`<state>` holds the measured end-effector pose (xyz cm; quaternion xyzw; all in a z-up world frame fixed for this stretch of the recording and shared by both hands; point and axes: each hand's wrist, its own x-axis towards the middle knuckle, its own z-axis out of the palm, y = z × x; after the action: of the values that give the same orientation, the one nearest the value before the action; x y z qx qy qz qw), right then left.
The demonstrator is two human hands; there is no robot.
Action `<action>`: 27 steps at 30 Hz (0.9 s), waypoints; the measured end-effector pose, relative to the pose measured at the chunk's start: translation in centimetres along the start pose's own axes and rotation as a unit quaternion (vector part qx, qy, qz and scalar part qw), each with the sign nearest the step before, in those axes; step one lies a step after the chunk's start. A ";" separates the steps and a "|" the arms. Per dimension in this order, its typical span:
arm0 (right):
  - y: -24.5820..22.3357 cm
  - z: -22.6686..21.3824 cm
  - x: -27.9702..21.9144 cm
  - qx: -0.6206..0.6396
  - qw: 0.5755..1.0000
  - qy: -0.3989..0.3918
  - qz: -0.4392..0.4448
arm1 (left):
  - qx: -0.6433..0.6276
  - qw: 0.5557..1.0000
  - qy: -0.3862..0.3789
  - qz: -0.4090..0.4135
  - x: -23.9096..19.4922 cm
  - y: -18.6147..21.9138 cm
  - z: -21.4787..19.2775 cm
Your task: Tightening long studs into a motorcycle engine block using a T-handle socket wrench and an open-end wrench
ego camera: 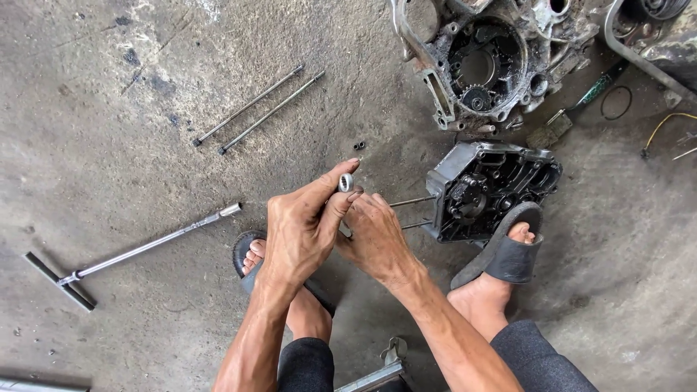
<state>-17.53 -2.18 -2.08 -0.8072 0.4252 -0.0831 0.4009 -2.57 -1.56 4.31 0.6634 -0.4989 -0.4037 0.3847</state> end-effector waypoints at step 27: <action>-2.3 -2.4 0.7 0.053 0.994 -0.042 0.086 | 0.329 0.903 0.175 0.213 3.3 1.3 2.6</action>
<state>-16.84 -3.37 1.02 -0.7482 0.4705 -0.0368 0.4663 -4.84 -5.28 4.02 0.6903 -0.6574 -0.0020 0.3022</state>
